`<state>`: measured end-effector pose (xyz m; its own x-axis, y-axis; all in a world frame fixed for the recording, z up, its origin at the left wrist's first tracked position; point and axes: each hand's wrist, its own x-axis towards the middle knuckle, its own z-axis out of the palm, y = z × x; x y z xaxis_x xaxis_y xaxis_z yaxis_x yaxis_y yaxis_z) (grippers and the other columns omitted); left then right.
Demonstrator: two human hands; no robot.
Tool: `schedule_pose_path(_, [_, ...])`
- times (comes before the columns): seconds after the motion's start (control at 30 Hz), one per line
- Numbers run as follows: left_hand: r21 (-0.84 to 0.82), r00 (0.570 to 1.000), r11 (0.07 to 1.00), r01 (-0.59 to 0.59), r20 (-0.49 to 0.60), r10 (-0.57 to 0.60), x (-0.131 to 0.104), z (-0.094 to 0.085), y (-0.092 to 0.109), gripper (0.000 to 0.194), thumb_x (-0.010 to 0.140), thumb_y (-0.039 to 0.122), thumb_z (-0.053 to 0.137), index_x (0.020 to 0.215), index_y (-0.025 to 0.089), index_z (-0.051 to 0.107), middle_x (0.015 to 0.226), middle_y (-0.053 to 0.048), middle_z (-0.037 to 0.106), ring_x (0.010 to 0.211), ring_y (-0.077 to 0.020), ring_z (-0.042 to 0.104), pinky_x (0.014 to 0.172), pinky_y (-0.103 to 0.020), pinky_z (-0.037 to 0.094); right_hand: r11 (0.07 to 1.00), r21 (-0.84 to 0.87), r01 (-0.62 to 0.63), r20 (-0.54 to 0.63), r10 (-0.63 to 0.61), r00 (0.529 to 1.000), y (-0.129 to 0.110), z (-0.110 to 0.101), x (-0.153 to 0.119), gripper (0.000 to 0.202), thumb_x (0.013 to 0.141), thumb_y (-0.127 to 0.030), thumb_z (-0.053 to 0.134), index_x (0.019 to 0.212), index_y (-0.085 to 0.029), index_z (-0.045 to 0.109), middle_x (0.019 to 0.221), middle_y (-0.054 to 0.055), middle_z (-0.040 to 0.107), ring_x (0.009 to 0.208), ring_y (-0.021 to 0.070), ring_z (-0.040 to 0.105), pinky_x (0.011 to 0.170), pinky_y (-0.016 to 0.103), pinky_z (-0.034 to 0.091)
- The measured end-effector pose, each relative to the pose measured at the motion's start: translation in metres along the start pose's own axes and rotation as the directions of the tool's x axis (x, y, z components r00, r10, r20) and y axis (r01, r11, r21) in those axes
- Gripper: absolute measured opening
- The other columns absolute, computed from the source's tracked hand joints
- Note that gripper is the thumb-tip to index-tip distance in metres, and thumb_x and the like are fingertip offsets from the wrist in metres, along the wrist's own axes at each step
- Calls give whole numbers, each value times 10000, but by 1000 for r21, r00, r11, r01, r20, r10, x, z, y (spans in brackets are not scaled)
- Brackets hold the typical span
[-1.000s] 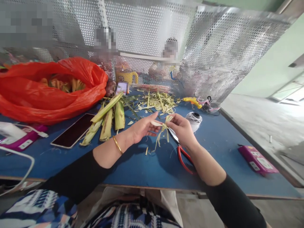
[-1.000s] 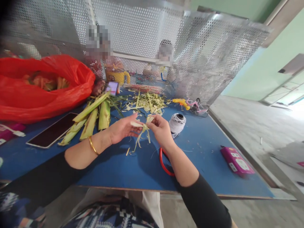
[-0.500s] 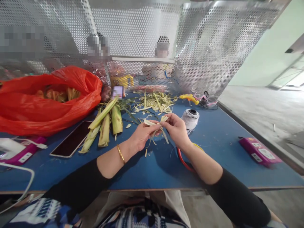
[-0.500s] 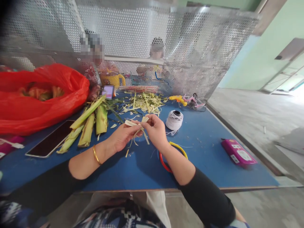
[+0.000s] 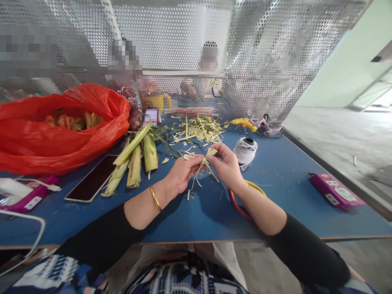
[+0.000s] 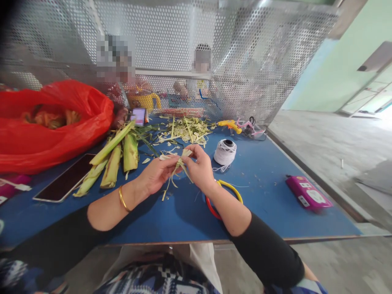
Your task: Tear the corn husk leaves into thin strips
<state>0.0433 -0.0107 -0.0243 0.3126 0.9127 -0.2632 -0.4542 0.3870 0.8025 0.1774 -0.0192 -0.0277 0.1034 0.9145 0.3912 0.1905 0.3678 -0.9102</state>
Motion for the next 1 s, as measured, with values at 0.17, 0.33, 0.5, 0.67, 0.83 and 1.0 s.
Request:
schedule_pose_path(0.17, [-13, 999, 1000, -8, 40, 8, 0, 0, 0, 88, 717, 112, 717, 719, 129, 631, 670, -10, 673, 621, -94, 636, 665, -207, 526, 1000, -22, 18, 10, -18, 1000, 2, 1, 0, 121, 694, -237, 587, 801, -212, 536, 687, -29, 562, 638, 127, 511, 664, 294, 444])
schedule_pose_path(0.33, [-10, 995, 1000, -9, 103, 10, 2, -3, -3, 124, 687, 134, 758, 746, 132, 649, 703, -7, 687, 647, -98, 646, 686, -218, 522, 999, -18, 28, -23, -28, 999, 4, 1, 0, 103, 710, -236, 585, 793, -207, 533, 677, -34, 555, 632, 119, 504, 643, 280, 436])
schedule_pose_path(0.5, [-28, 999, 999, -31, -26, 30, 4, -3, -2, 155, 623, 71, 777, 710, 123, 660, 667, -5, 691, 640, -110, 655, 728, -243, 526, 999, -47, 15, 18, -14, 1000, 6, -4, 3, 160, 729, -249, 605, 874, -203, 555, 669, -39, 567, 634, 122, 523, 658, 291, 444])
schedule_pose_path(0.67, [-38, 996, 999, -11, -92, 8, 3, -2, 6, 88, 671, 28, 704, 682, 108, 667, 633, -31, 693, 597, -111, 645, 706, -248, 535, 997, 72, 23, 220, -39, 975, 3, -13, 10, 409, 675, -259, 725, 1038, -201, 546, 778, -12, 639, 744, 153, 621, 770, 334, 490])
schedule_pose_path(0.83, [-31, 996, 999, 39, -73, -42, 3, -4, 10, 97, 658, 27, 714, 682, 110, 669, 637, -34, 692, 592, -112, 643, 689, -247, 539, 996, 58, 66, 259, -79, 963, 3, -15, 11, 396, 692, -236, 723, 1053, -204, 562, 788, -8, 648, 754, 151, 628, 791, 342, 503])
schedule_pose_path(1.0, [-25, 997, 998, 58, -42, -59, 4, -5, 10, 80, 664, 28, 706, 670, 101, 672, 632, -33, 685, 596, -113, 642, 691, -250, 537, 997, 39, 63, 254, -71, 965, 3, -15, 10, 393, 695, -211, 716, 1058, -200, 567, 761, -15, 647, 743, 151, 626, 769, 332, 498])
